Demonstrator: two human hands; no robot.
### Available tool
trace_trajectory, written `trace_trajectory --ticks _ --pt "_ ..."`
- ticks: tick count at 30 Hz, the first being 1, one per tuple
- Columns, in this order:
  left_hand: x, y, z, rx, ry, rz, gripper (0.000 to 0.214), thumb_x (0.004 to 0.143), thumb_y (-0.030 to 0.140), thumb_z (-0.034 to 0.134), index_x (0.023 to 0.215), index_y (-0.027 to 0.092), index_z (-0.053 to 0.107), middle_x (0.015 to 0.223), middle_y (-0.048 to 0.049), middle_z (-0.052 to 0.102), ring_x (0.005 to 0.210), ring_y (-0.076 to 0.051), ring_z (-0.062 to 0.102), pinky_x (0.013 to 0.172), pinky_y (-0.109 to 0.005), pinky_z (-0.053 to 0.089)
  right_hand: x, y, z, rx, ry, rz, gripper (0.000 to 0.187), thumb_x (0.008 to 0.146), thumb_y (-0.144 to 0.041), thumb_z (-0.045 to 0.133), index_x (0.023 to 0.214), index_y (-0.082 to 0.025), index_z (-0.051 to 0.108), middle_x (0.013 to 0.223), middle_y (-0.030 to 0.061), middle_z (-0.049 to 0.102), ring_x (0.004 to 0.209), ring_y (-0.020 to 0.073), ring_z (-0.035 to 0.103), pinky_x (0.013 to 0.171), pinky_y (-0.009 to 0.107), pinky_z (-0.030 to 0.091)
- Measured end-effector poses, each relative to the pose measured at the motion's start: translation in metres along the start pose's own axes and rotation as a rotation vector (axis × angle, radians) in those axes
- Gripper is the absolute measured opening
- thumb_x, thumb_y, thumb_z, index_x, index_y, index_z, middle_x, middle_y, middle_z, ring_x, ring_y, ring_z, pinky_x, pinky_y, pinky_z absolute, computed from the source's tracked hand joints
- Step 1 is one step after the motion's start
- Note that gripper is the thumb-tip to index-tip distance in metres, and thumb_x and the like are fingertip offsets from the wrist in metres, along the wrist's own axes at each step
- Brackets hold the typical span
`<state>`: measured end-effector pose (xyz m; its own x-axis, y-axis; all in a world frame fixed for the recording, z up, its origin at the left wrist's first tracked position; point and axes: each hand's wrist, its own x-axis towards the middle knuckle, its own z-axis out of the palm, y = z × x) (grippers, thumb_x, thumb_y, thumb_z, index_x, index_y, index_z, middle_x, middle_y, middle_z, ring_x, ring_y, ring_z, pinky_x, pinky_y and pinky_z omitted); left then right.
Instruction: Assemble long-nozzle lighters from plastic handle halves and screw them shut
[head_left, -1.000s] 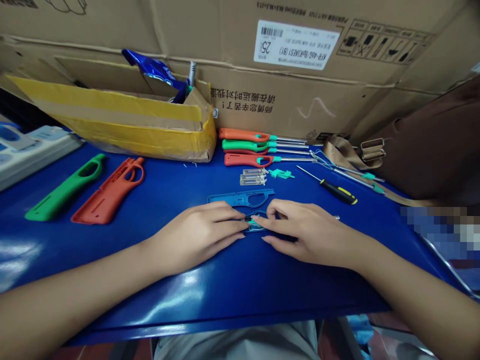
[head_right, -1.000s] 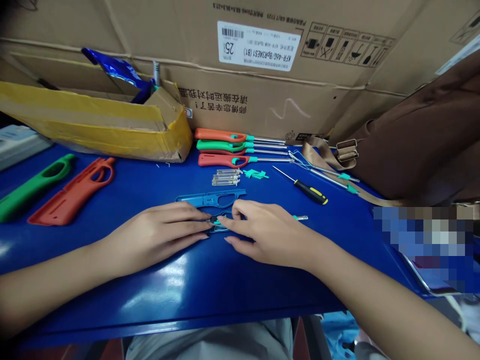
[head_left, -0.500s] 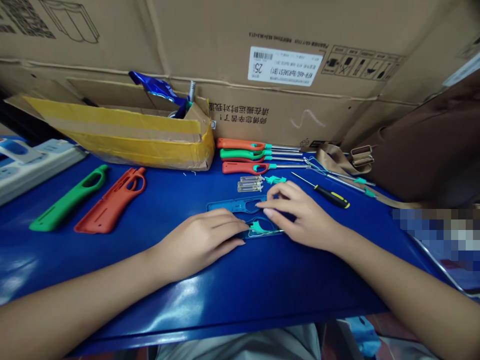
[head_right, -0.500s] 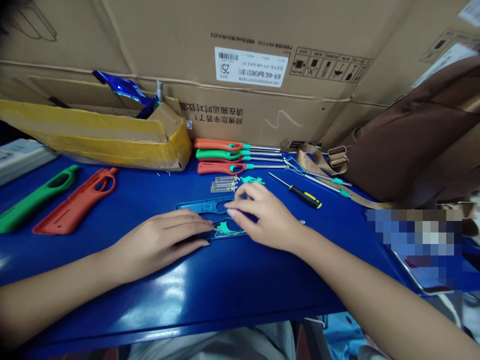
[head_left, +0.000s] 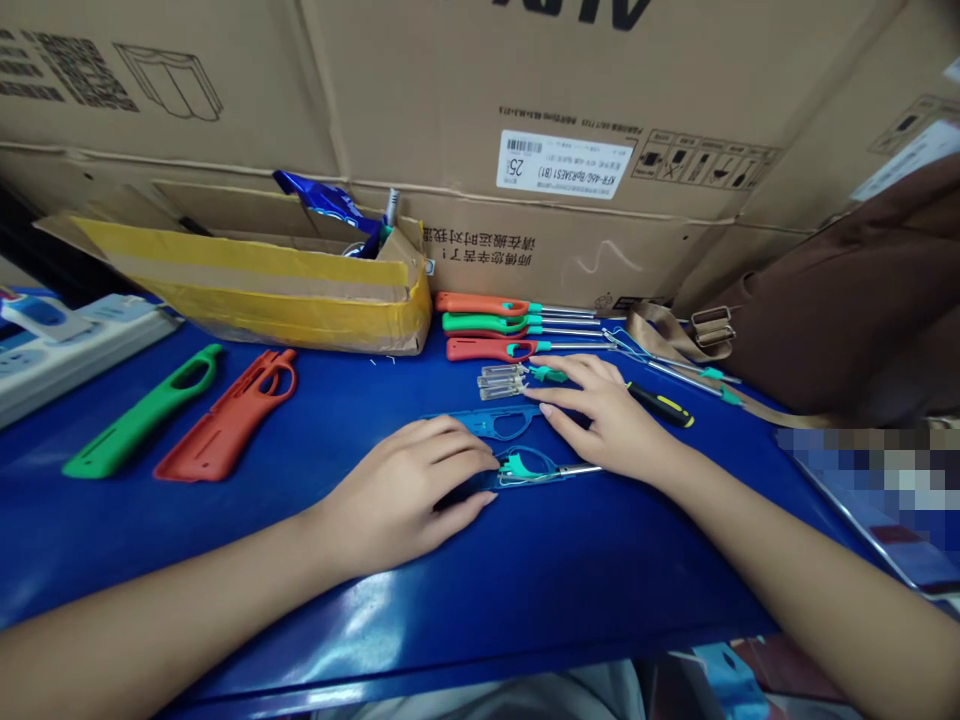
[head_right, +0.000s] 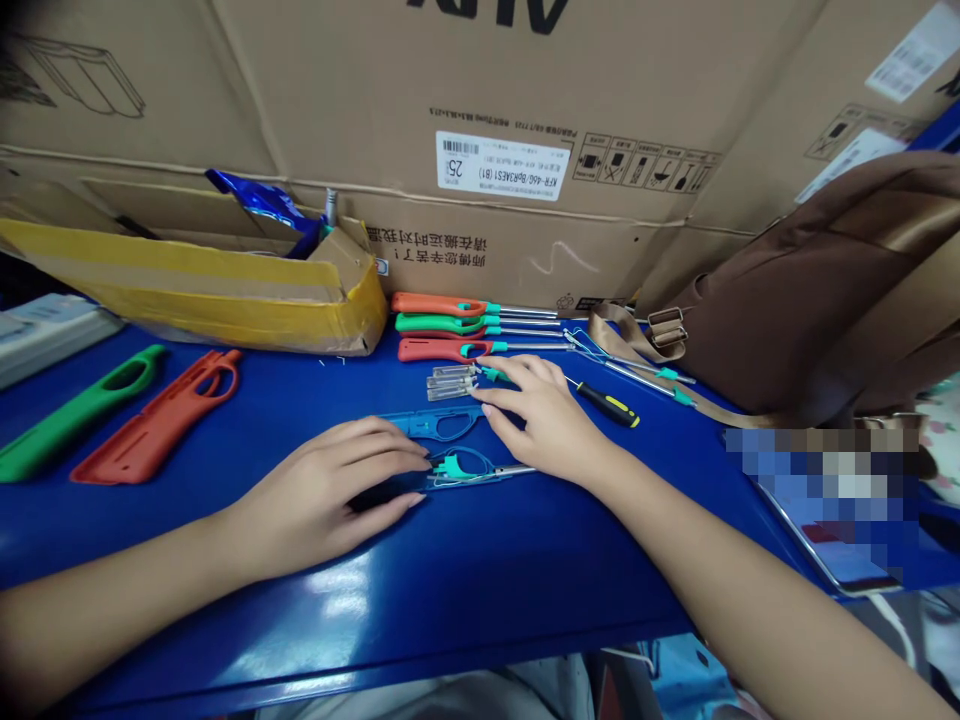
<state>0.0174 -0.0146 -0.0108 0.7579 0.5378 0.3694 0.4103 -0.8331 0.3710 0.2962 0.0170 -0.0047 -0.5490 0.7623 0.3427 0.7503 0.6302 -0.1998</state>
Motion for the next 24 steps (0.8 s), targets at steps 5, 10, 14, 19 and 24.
trace_trajectory --ticks 5,10,14,19,24 --pt "-0.001 0.002 0.001 -0.028 -0.009 0.007 0.025 0.099 0.020 0.056 0.121 0.018 0.066 0.113 -0.0084 0.075 0.103 -0.022 0.069 0.094 -0.039 0.056 0.000 -0.003 -0.004 0.022 -0.173 -0.070 0.042 0.106 -0.031 0.044 0.147 -0.033 0.054 0.156 0.0029 0.052 0.147 0.0307 0.040 0.120 0.068 0.020" --pt "-0.001 0.004 0.000 -0.072 0.006 0.041 0.036 0.092 0.012 0.054 0.125 0.016 0.066 0.117 -0.0098 0.075 0.105 -0.022 0.070 0.094 -0.038 0.058 -0.002 -0.001 -0.009 0.047 -0.207 -0.070 0.043 0.106 -0.034 0.045 0.148 -0.031 0.051 0.147 0.0040 0.062 0.142 0.0272 0.049 0.123 0.067 0.010" --pt "-0.001 0.004 0.001 -0.105 -0.042 0.112 0.045 0.095 0.012 0.054 0.138 0.018 0.061 0.128 -0.0105 0.073 0.116 -0.022 0.068 0.102 -0.038 0.057 -0.002 0.011 -0.009 -0.008 -0.027 -0.046 0.031 0.099 -0.029 0.058 0.129 -0.027 0.066 0.116 0.0068 0.076 0.112 0.0243 0.064 0.115 0.057 0.028" --pt "-0.004 -0.001 0.003 -0.117 -0.111 0.102 0.052 0.098 0.011 0.050 0.149 0.024 0.053 0.142 -0.0080 0.065 0.128 -0.023 0.063 0.109 -0.041 0.055 -0.003 0.019 -0.011 -0.021 -0.077 0.044 0.017 0.094 -0.038 0.067 0.101 -0.023 0.071 0.104 0.0071 0.072 0.103 0.0256 0.063 0.098 0.047 0.036" --pt "-0.006 -0.004 0.008 -0.127 -0.122 0.067 0.051 0.102 0.015 0.049 0.152 0.025 0.048 0.146 -0.0077 0.062 0.131 -0.022 0.060 0.110 -0.041 0.054 -0.004 0.019 -0.018 0.027 -0.210 0.124 0.014 0.093 -0.035 0.067 0.095 -0.021 0.065 0.100 0.0062 0.070 0.102 0.0260 0.062 0.093 0.043 0.039"
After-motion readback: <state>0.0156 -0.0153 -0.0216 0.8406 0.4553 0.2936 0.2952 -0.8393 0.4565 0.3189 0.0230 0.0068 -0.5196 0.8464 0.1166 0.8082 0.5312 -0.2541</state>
